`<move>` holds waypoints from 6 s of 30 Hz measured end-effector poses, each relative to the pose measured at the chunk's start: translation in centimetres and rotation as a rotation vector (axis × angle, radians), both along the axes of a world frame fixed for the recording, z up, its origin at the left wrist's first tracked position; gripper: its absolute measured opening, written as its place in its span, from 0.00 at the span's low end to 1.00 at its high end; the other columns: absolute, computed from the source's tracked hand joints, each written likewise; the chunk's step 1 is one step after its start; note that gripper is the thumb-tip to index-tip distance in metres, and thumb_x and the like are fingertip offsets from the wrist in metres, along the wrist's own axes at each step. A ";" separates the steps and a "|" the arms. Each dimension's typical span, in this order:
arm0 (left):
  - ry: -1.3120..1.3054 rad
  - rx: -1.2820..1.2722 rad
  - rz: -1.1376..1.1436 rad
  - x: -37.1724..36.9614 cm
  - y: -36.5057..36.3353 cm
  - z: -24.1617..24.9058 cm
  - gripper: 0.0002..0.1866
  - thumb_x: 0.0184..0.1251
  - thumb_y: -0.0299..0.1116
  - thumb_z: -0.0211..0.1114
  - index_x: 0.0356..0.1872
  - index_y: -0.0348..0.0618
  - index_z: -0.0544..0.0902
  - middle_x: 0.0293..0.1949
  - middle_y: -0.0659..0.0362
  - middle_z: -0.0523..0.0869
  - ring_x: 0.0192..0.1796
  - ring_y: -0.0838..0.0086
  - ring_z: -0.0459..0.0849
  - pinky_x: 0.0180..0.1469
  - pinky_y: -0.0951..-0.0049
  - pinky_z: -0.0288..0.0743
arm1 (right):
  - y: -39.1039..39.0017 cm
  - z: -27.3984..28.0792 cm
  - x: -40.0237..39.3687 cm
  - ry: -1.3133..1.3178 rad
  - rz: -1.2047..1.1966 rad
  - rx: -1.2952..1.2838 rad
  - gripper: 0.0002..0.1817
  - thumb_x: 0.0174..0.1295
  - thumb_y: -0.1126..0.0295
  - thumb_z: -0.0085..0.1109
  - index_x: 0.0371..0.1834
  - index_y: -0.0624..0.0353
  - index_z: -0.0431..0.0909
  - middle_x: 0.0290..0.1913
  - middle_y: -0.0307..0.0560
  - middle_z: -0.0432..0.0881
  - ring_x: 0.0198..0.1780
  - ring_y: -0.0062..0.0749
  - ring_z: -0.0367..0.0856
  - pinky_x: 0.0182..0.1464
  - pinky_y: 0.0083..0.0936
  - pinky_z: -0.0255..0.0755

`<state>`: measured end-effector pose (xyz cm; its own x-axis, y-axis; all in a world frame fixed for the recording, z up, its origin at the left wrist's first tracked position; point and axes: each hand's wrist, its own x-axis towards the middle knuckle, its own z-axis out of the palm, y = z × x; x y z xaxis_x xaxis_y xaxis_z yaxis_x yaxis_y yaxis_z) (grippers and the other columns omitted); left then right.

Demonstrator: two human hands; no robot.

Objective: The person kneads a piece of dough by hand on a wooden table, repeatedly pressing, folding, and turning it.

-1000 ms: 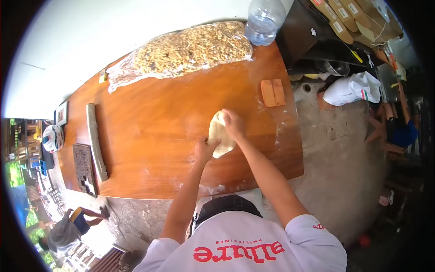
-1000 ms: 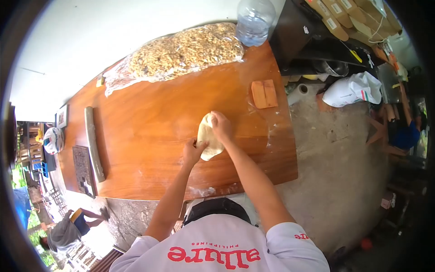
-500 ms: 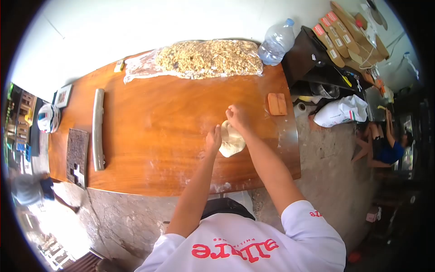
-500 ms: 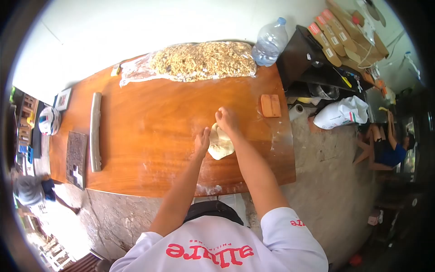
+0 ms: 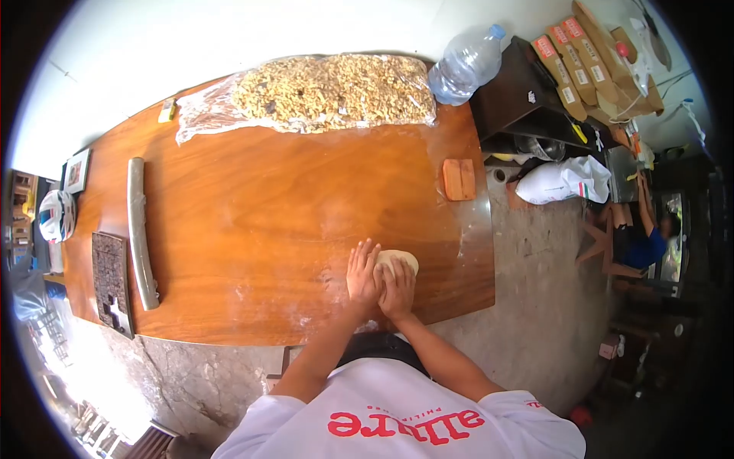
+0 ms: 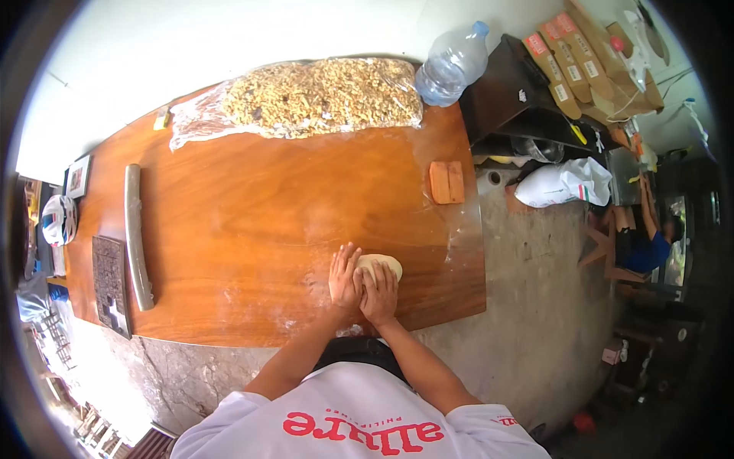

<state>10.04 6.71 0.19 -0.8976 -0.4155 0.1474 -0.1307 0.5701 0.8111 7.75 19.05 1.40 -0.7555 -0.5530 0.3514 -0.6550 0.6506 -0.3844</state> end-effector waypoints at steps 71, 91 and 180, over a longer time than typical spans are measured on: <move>-0.282 -0.267 -0.080 -14.8 -6.4 -1.9 0.34 0.70 0.54 0.61 0.73 0.50 0.72 0.80 0.46 0.58 0.81 0.47 0.57 0.79 0.47 0.53 | -8.1 -0.8 -28.8 -0.847 -0.088 -0.474 0.18 0.68 0.56 0.57 0.49 0.57 0.85 0.58 0.48 0.84 0.59 0.40 0.81 0.63 0.40 0.72; -0.029 0.207 0.168 -2.8 -2.5 1.5 0.22 0.75 0.49 0.60 0.50 0.38 0.85 0.48 0.43 0.88 0.53 0.49 0.86 0.54 0.55 0.77 | 1.9 5.4 -3.2 -0.015 0.258 0.088 0.20 0.59 0.62 0.62 0.53 0.61 0.82 0.59 0.57 0.81 0.64 0.52 0.77 0.66 0.49 0.68; -0.195 -0.452 0.165 -22.6 -1.3 -1.1 0.26 0.79 0.44 0.47 0.74 0.53 0.72 0.76 0.54 0.69 0.80 0.56 0.60 0.82 0.47 0.41 | -3.3 -2.4 -20.2 -0.158 -0.396 0.044 0.17 0.64 0.67 0.56 0.56 0.55 0.83 0.65 0.48 0.79 0.68 0.47 0.73 0.67 0.49 0.65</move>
